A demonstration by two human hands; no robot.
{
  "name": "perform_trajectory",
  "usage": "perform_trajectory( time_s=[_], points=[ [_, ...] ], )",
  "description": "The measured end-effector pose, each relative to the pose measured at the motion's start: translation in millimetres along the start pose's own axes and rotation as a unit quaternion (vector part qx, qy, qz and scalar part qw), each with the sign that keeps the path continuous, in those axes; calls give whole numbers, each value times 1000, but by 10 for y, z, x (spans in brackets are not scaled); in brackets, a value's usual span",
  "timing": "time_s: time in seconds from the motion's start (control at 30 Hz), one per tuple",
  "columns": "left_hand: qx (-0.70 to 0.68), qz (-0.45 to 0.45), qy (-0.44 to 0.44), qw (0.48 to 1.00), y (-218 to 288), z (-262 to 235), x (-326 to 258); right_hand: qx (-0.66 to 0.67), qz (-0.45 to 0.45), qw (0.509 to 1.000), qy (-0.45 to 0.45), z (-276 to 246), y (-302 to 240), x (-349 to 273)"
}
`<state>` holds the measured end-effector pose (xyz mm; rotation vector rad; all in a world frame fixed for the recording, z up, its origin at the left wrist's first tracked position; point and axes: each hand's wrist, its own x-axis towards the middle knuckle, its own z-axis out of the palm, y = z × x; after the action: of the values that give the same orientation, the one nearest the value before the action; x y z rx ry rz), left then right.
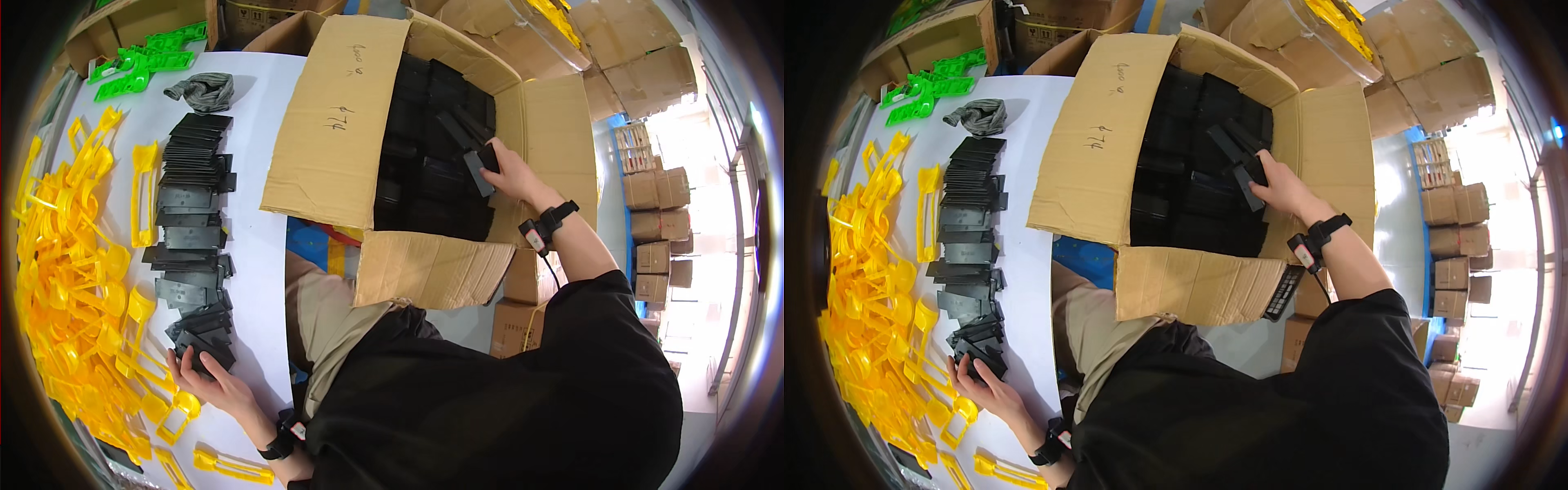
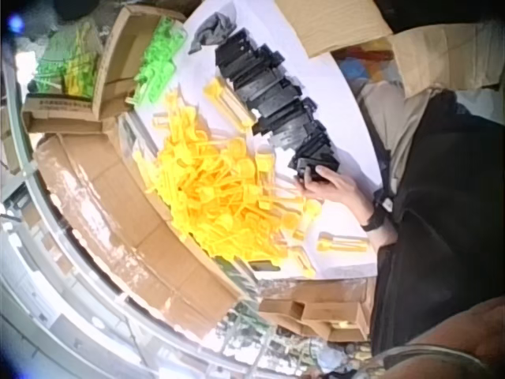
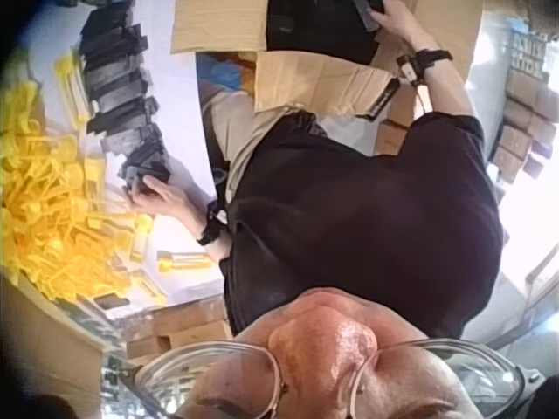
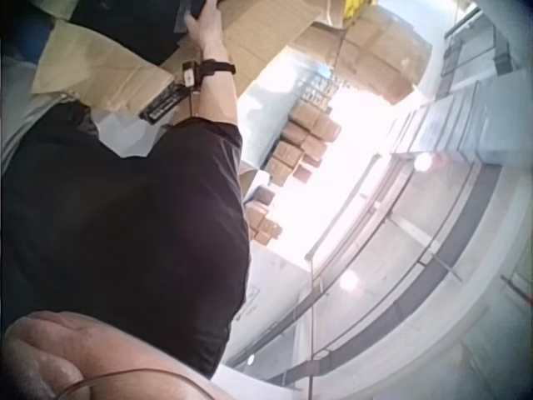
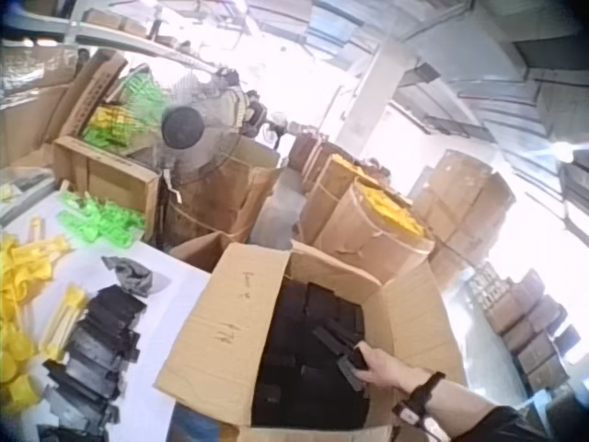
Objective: The recorder is assembling solar-powered flashlights by inserting the solar panel components into yellow plastic casings.
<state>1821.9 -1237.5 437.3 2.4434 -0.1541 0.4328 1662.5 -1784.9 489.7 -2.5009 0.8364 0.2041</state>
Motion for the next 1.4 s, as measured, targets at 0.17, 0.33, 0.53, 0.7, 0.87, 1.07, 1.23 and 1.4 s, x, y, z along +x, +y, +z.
perform_trajectory(
  time_s=[0.17,0.33,0.53,0.7,0.87,1.07,1.23,1.4],
  points=[
    [5,7,-1,1000,40,31,-5,-52,-77,996,10,239,159,198],
    [0,8,1,1000,82,53,-18,-46,17,993,106,440,87,143],
    [9,4,7,1000,83,58,-28,-56,23,991,120,477,24,285],
    [10,8,4,1000,119,51,-32,-82,-62,984,147,281,44,265],
    [10,3,4,1000,126,54,-23,-128,-115,979,113,-74,259,757],
    [14,12,5,1000,158,64,-41,-137,-80,986,59,19,407,816],
    [24,10,3,1000,174,99,-32,-121,-32,992,21,-134,500,1049],
    [27,14,7,1000,207,116,-62,-134,2,991,9,-184,664,1094]
  ],
)
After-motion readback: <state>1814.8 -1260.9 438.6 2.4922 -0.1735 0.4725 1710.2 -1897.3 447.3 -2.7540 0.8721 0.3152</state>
